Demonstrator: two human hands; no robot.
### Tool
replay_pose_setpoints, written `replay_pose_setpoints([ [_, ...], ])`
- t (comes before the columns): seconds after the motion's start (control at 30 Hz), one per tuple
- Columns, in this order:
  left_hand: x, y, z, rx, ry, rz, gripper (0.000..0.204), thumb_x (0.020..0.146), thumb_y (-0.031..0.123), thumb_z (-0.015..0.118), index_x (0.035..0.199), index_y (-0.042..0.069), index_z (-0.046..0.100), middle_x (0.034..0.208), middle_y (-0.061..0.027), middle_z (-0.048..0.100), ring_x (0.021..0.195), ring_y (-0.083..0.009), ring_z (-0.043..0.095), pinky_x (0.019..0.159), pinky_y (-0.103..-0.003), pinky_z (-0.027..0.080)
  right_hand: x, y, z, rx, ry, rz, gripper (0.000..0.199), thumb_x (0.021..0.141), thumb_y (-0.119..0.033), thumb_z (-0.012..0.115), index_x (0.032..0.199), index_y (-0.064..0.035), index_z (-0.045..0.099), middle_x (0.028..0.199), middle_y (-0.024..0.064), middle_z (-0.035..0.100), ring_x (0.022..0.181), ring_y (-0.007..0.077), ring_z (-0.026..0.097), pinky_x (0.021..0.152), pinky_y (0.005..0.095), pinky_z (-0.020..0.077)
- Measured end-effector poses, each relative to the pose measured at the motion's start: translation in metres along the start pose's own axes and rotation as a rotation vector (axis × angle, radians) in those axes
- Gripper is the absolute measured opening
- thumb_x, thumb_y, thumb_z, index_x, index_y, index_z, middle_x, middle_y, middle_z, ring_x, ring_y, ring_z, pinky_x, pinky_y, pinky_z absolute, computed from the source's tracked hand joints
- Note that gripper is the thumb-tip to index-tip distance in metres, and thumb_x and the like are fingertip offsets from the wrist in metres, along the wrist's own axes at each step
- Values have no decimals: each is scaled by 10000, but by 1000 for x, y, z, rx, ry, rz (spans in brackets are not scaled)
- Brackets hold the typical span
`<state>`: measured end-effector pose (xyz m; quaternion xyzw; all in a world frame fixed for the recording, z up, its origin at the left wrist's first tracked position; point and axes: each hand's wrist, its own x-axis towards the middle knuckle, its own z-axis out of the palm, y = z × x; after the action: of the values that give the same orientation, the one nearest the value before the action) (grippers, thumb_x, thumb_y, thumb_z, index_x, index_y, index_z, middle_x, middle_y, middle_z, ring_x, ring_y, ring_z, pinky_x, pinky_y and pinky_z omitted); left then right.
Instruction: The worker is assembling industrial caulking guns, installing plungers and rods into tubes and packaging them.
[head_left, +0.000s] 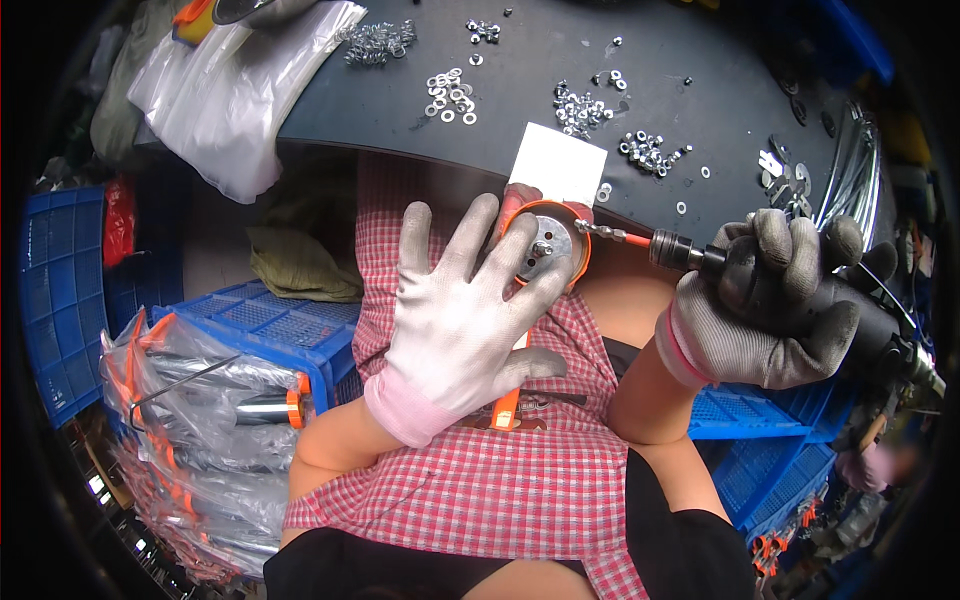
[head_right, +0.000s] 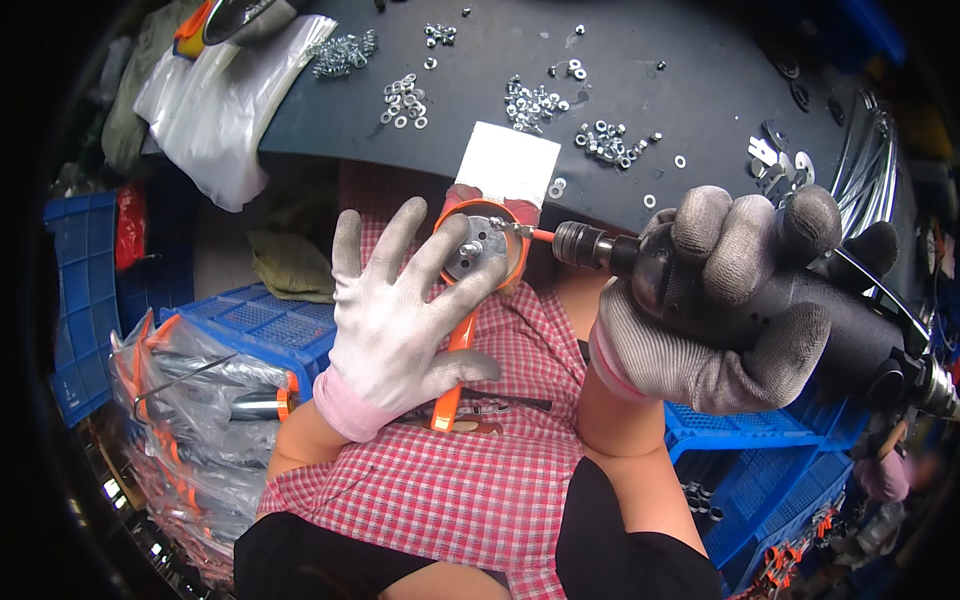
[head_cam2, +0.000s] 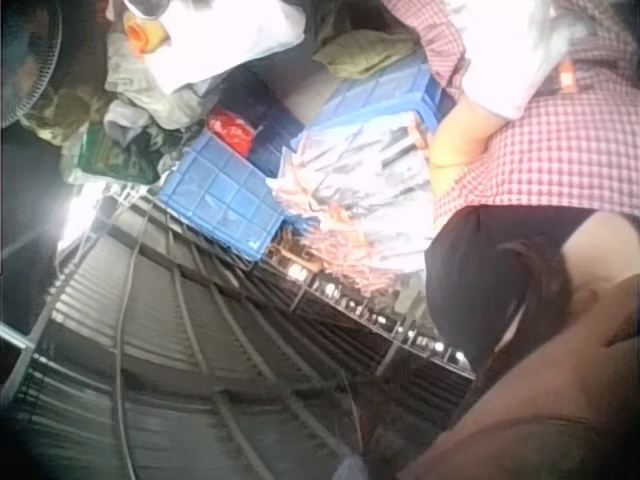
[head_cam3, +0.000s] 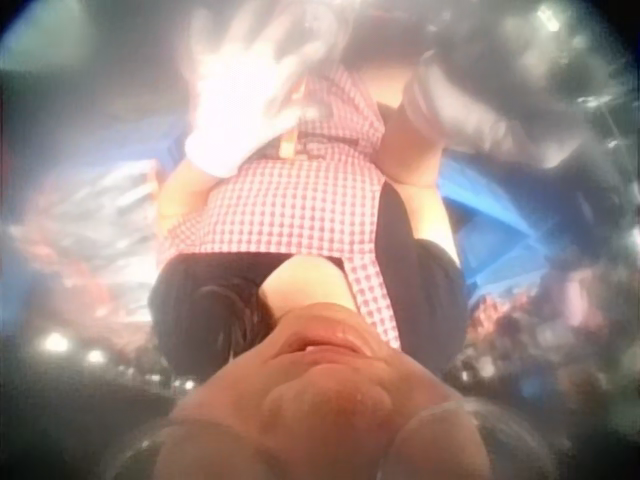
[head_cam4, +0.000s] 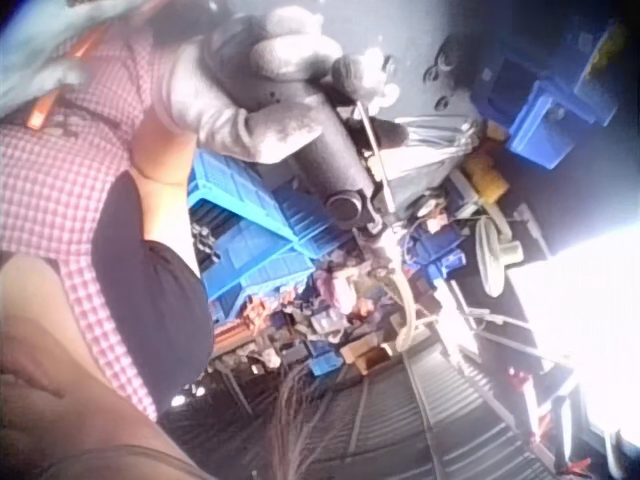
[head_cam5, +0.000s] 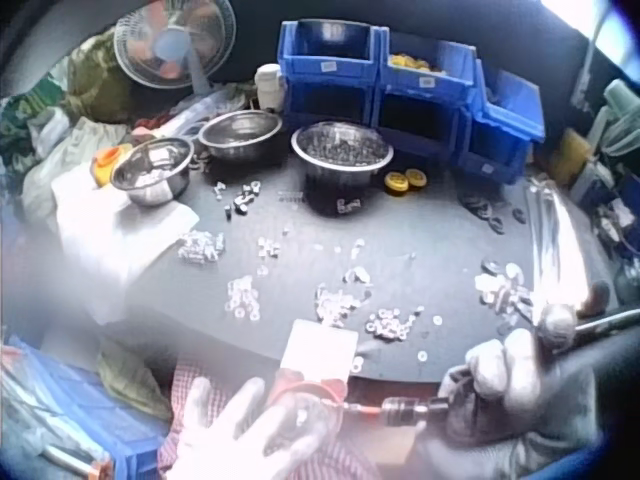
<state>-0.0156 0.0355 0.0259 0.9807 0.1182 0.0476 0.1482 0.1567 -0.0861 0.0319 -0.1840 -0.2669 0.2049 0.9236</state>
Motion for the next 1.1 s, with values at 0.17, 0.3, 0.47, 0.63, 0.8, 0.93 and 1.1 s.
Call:
replay_pose_setpoints([
  [0.17, 4, 3, 0, -41, -23, -41, 829, 470, 486, 806, 1238, 241, 611, 1296, -83, 525, 1269, -351, 425, 1084, -605, 171, 1, 6, -3, -82, 37, 8, 489, 839, -340, 643, 1220, -80, 478, 745, 22, 529, 741, 174, 457, 463, 225, 325],
  [0.3, 6, 6, 5, -54, -39, -81, 765, 480, 397, 831, 1196, 223, 626, 1283, -89, 528, 1256, -342, 440, 1051, -598, 239, 0, 7, -2, -86, 95, 53, 478, 826, -302, 663, 1212, -86, 482, 756, 18, 525, 733, 158, 455, 610, 263, 397],
  [0.47, 7, 9, 10, -58, -74, -108, 696, 522, 359, 828, 1171, 201, 632, 1299, -101, 513, 1256, -352, 438, 997, -596, 322, 1, 3, -12, -9, 37, 197, 471, 784, -289, 708, 1168, -123, 491, 798, 13, 519, 752, 143, 455, 782, 319, 409],
  [0.63, 7, 13, 15, -74, -61, -129, 660, 550, 349, 817, 1164, 189, 633, 1315, -118, 498, 1260, -374, 431, 958, -591, 372, 0, 0, -11, -16, -72, 271, 453, 784, -321, 722, 1140, -157, 495, 737, -7, 539, 773, 142, 489, 785, 325, 469],
  [0.8, 6, 12, 16, -102, -64, -144, 597, 561, 335, 819, 1108, 161, 658, 1311, -125, 493, 1256, -382, 434, 961, -596, 364, -12, 21, -1, -296, -42, 189, 448, 802, -318, 729, 1145, -150, 496, 741, 8, 575, 783, 129, 525, 725, 274, 487],
  [0.93, 5, 11, 20, -127, -7, -145, 567, 564, 326, 824, 1078, 146, 666, 1296, -126, 498, 1253, -378, 438, 964, -604, 355, -20, 20, 2, -468, 28, 181, 515, 785, -363, 774, 1152, -133, 495, 746, 19, 590, 692, 127, 559, 623, 224, 501],
  [1.1, 4, 9, 24, -130, -4, -119, 554, 569, 299, 828, 1072, 142, 657, 1274, -123, 489, 1250, -374, 434, 967, -630, 341, -5, 32, 16, -535, -297, 186, 518, 804, -356, 763, 1185, -134, 493, 743, 26, 587, 700, 138, 572, 613, 219, 513],
])
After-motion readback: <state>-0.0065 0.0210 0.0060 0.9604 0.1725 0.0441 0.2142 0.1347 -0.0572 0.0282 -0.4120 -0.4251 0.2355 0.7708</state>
